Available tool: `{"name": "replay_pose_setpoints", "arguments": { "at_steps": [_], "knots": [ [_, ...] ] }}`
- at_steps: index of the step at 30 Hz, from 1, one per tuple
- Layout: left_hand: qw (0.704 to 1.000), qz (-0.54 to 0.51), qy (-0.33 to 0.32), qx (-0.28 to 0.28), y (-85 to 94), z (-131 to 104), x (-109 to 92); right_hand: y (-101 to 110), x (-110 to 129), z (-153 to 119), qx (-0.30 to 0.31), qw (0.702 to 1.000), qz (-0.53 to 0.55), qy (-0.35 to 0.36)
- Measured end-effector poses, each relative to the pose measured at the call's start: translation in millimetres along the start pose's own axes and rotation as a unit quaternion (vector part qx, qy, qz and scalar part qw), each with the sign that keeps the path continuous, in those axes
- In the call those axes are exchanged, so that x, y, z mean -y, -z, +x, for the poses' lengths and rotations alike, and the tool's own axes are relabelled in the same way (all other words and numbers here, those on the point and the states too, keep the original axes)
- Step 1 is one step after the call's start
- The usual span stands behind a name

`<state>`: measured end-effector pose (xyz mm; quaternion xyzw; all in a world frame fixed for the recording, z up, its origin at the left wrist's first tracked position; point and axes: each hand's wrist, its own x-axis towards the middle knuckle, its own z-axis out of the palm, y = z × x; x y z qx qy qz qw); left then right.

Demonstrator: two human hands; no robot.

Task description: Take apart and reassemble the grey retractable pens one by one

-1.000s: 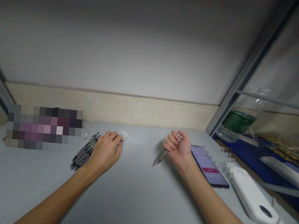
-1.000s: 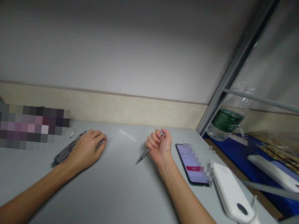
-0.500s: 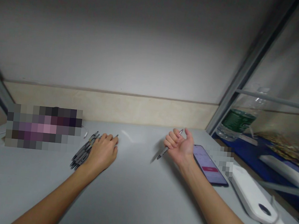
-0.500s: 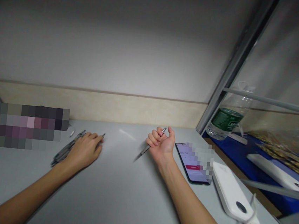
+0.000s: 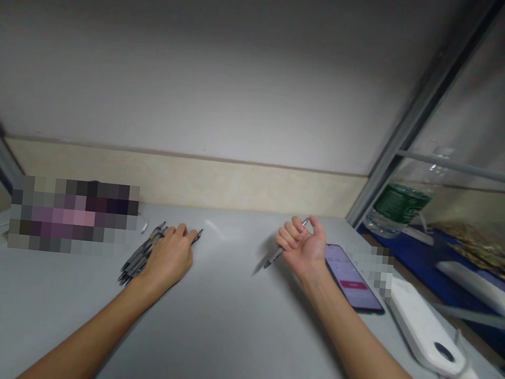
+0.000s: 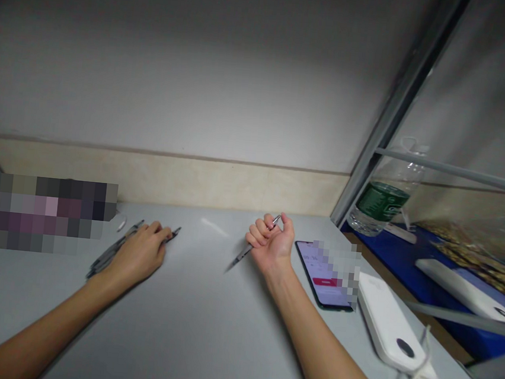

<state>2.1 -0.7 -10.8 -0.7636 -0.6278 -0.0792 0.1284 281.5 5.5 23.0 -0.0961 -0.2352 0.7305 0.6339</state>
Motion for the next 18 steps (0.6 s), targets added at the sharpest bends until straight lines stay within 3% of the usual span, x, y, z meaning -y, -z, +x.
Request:
{"name": "replay_pose_setpoints", "arguments": {
  "at_steps": [18],
  "knots": [
    [0.999, -0.036, -0.004, -0.011, -1.4, 1.6, 1.5, -0.8, -0.1, 1.0, 0.025, 0.999, -0.034, -0.002]
  ]
}}
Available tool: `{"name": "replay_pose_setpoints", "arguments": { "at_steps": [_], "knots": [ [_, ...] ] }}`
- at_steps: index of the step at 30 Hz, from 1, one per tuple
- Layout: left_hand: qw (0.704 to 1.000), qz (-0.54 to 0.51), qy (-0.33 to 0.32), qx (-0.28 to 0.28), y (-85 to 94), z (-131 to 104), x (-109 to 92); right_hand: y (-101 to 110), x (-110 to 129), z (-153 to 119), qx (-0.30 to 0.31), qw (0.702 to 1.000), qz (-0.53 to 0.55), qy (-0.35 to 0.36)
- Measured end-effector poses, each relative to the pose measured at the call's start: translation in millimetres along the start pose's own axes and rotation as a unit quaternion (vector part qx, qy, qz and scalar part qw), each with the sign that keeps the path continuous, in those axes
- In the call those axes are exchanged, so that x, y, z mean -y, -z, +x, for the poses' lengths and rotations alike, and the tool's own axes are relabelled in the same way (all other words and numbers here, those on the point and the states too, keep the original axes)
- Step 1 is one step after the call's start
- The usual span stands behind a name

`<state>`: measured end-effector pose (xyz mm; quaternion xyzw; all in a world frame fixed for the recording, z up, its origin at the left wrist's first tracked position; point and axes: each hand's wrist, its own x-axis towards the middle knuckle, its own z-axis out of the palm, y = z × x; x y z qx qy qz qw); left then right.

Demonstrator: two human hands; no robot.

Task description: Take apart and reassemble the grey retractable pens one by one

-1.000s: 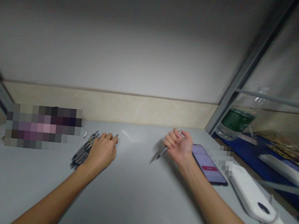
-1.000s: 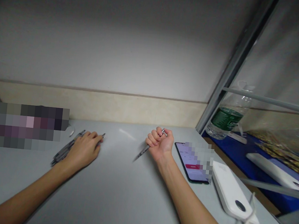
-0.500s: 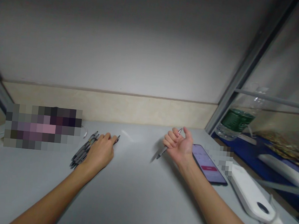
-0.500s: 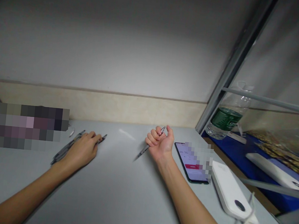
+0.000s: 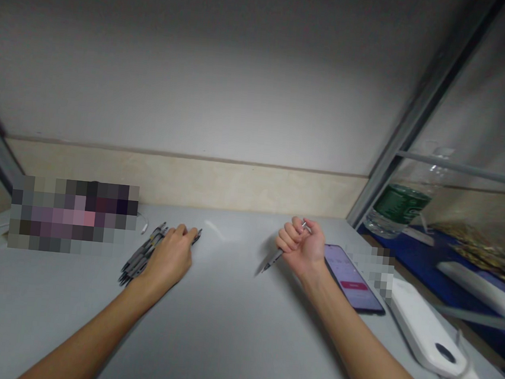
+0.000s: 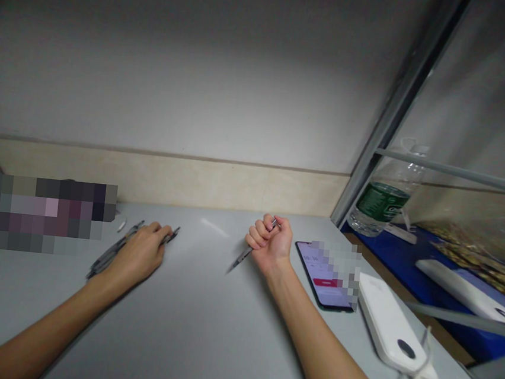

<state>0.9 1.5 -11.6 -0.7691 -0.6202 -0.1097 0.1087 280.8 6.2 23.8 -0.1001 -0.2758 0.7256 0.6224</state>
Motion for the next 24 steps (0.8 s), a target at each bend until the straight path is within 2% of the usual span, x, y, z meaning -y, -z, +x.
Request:
{"name": "replay_pose_setpoints", "arguments": {
  "at_steps": [11, 13, 15, 16, 17, 18, 20, 21, 22, 23, 24],
  "knots": [
    [0.999, -0.05, -0.013, -0.006, 0.4, 0.7, 1.2, -3.8, 0.4, 1.5, -0.015, 0.998, -0.055, 0.022],
    [0.998, -0.065, -0.01, 0.0, 1.6, 0.5, 0.6, -3.3, 1.4, 5.4, -0.05, 0.993, -0.099, 0.049],
    [0.997, -0.076, -0.008, 0.004, 2.0, 0.2, 0.0, -0.9, 4.0, 10.1, -0.117, 0.967, -0.206, 0.095],
    [0.997, -0.08, -0.009, 0.001, 1.7, 0.0, -0.1, 1.3, 5.9, 12.3, -0.15, 0.937, -0.292, 0.12],
    [0.997, -0.082, -0.013, -0.004, 1.3, -0.1, -0.2, 4.1, 8.0, 14.2, -0.179, 0.887, -0.399, 0.146],
    [0.996, -0.083, -0.018, -0.01, 0.8, -0.2, -0.1, 7.5, 10.2, 15.6, -0.191, 0.816, -0.519, 0.167],
    [0.996, -0.081, -0.029, -0.022, -0.1, 0.2, 0.3, 15.2, 14.0, 16.9, -0.183, 0.632, -0.732, 0.176],
    [0.996, -0.079, -0.034, -0.024, -0.3, 0.5, 0.5, 19.2, 15.2, 17.1, -0.176, 0.543, -0.807, 0.15],
    [0.996, -0.076, -0.037, -0.024, -0.2, 0.9, 0.7, 23.1, 15.8, 17.0, -0.173, 0.468, -0.86, 0.109],
    [0.996, -0.074, -0.038, -0.021, 0.1, 1.4, 0.7, 26.9, 15.8, 16.9, -0.174, 0.413, -0.892, 0.063],
    [0.996, -0.073, -0.039, -0.017, 0.7, 1.8, 0.7, 30.5, 15.2, 16.8, -0.176, 0.378, -0.909, 0.019]
  ]
}}
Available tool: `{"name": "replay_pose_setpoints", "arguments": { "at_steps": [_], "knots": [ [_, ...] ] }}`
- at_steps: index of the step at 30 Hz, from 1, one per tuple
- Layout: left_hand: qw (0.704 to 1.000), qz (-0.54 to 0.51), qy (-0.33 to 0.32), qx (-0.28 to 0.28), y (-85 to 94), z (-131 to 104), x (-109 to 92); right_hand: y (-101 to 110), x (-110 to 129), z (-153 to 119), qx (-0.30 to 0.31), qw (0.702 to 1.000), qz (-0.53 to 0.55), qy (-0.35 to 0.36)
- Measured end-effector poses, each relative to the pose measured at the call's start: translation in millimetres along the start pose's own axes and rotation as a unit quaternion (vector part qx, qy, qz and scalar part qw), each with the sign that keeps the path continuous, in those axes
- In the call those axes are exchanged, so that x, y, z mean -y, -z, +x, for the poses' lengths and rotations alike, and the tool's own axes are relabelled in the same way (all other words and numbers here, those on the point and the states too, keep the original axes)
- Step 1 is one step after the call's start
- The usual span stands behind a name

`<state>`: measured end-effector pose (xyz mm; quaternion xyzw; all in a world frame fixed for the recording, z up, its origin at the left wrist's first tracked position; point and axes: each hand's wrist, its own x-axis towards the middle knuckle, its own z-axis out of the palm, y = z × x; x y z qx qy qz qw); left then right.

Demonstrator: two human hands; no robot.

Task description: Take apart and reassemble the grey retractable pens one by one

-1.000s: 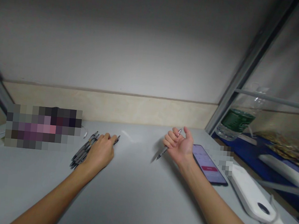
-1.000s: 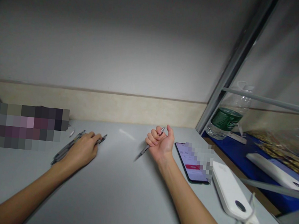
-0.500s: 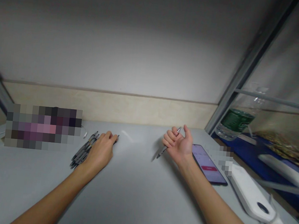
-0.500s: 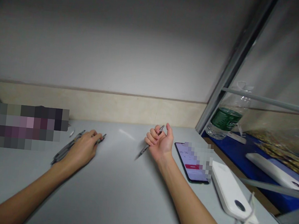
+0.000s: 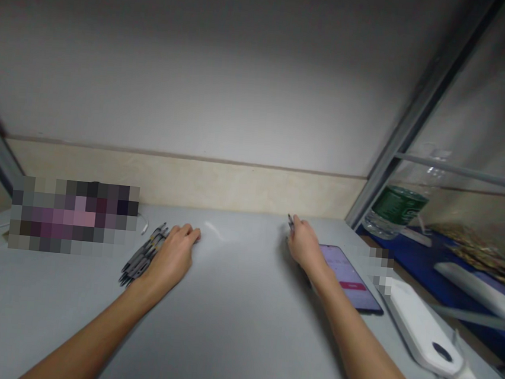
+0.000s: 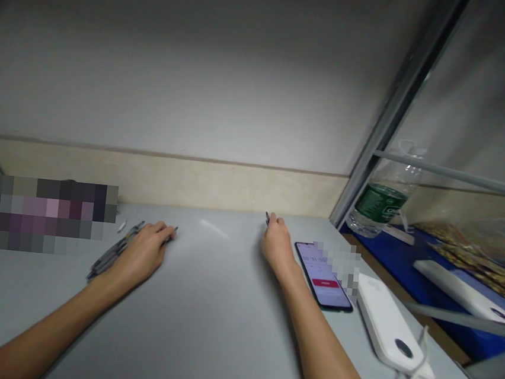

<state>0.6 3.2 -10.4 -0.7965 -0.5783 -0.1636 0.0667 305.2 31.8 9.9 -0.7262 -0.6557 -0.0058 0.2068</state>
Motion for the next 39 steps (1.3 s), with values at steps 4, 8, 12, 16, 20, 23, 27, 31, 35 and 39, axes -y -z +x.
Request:
{"name": "replay_pose_setpoints", "arguments": {
  "at_steps": [4, 8, 12, 16, 20, 23, 27, 31, 35, 39],
  "knots": [
    [1.0, 0.003, -0.002, 0.007, 2.7, 0.6, -1.4, -10.7, -4.3, -1.4, 0.054, 0.997, -0.05, -0.029],
    [0.999, 0.053, 0.004, -0.009, 3.6, -0.9, -2.1, -15.0, -3.2, -4.9, 0.071, 0.994, -0.076, -0.035],
    [0.992, 0.113, 0.045, 0.021, 3.1, -1.8, -2.0, -14.1, 0.3, -9.2, 0.084, 0.992, -0.092, -0.037],
    [0.99, 0.122, 0.052, 0.044, 3.3, -1.9, -2.9, -14.2, 2.7, -12.0, 0.098, 0.99, -0.1, -0.03],
    [0.988, 0.134, 0.063, 0.033, 3.9, -2.6, -3.9, -15.8, 2.6, -12.2, 0.107, 0.988, -0.107, -0.022],
    [0.989, 0.137, 0.056, 0.027, 4.6, -2.7, -4.3, -15.9, 2.0, -12.1, 0.11, 0.988, -0.111, -0.018],
    [0.99, 0.127, 0.05, 0.034, 5.8, -3.5, -6.0, -15.3, 2.1, -13.3, 0.105, 0.988, -0.112, -0.016],
    [0.992, 0.117, 0.043, 0.031, 5.0, -4.3, -8.4, -13.7, 4.7, -15.2, 0.086, 0.989, -0.116, -0.019],
    [0.998, 0.066, 0.01, 0.013, 3.9, -3.7, -12.9, -8.8, 15.2, -19.2, 0.03, 0.997, -0.061, 0.049],
    [0.998, -0.038, -0.058, -0.008, 7.5, -4.9, -23.7, -8.3, 36.2, -32.0, 0.032, 0.954, 0.17, 0.243]
  ]
}}
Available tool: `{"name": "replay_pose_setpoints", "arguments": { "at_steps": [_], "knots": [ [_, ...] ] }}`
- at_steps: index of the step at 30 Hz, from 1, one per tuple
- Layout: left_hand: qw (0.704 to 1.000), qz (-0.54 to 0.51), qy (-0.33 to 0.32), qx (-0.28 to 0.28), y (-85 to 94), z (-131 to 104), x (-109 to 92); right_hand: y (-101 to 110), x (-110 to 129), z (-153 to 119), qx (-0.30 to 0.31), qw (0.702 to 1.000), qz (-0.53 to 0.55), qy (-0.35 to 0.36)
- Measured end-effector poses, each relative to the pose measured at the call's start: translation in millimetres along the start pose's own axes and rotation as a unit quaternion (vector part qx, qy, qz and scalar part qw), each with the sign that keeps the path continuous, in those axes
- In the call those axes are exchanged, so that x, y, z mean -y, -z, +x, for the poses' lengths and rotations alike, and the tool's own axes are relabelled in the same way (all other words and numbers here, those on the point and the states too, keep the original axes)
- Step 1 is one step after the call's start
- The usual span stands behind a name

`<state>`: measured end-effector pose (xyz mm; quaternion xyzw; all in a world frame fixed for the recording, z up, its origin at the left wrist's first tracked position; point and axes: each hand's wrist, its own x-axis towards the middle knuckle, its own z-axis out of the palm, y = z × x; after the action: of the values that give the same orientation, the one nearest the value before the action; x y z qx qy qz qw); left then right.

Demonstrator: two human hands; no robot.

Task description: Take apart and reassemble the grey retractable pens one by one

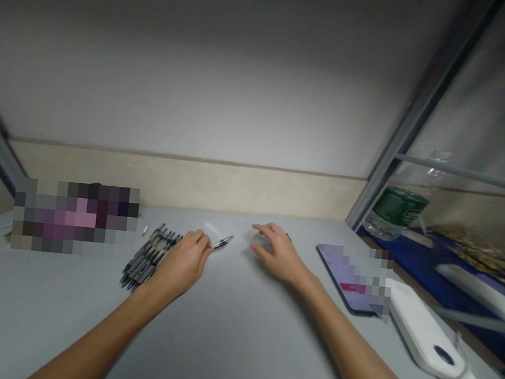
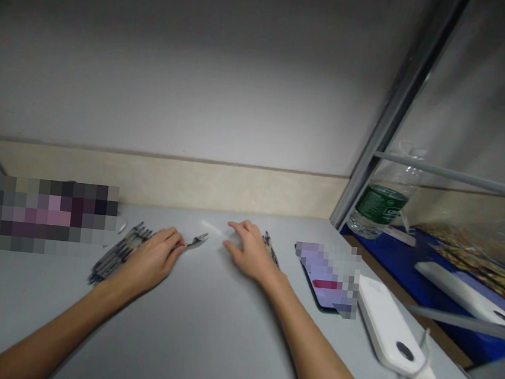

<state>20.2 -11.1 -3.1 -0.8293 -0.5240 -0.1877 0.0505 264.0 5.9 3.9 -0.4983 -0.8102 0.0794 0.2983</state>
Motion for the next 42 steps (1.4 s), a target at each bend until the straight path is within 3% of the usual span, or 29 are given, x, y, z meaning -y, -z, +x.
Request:
{"name": "replay_pose_setpoints", "arguments": {
  "at_steps": [3, 5, 9, 13, 18, 21, 25, 31, 37, 42],
  "knots": [
    [0.995, -0.089, -0.052, 0.018, 3.5, -1.9, -10.6, -13.7, 20.2, -3.3, 0.034, 0.988, 0.143, 0.053],
    [0.988, -0.131, -0.083, 0.018, 5.5, -3.1, -15.8, -22.4, 31.9, -5.3, 0.031, 0.983, 0.17, 0.068],
    [0.988, -0.113, -0.104, -0.021, 9.2, -2.4, -16.6, -28.9, 45.6, -6.1, 0.006, 0.978, 0.206, 0.03],
    [0.99, -0.081, -0.105, -0.043, 13.4, 1.5, -6.4, -25.3, 41.8, -1.9, 0.0, 0.962, 0.268, -0.051],
    [0.984, -0.138, -0.072, -0.08, 18.4, 3.4, 8.0, -18.8, 22.6, 3.5, 0.028, 0.935, 0.33, -0.126],
    [0.98, -0.173, -0.041, -0.088, 19.3, 3.2, 12.9, -12.1, 15.4, 4.2, 0.037, 0.925, 0.358, -0.124],
    [0.976, -0.206, -0.021, -0.06, 18.0, 4.4, 15.4, -4.9, 14.5, 3.1, 0.026, 0.927, 0.364, -0.084],
    [0.973, -0.225, -0.025, -0.047, 16.4, 5.7, 16.9, -4.0, 21.0, 0.8, 0.109, 0.924, 0.358, -0.075],
    [0.98, -0.182, -0.055, -0.049, 12.5, 3.4, 17.0, -1.8, 18.4, -1.1, 0.128, 0.941, 0.311, -0.039],
    [0.98, -0.193, -0.032, -0.022, 12.6, 3.2, 16.1, -1.0, 19.0, -2.2, 0.116, 0.958, 0.264, -0.011]
  ]
}}
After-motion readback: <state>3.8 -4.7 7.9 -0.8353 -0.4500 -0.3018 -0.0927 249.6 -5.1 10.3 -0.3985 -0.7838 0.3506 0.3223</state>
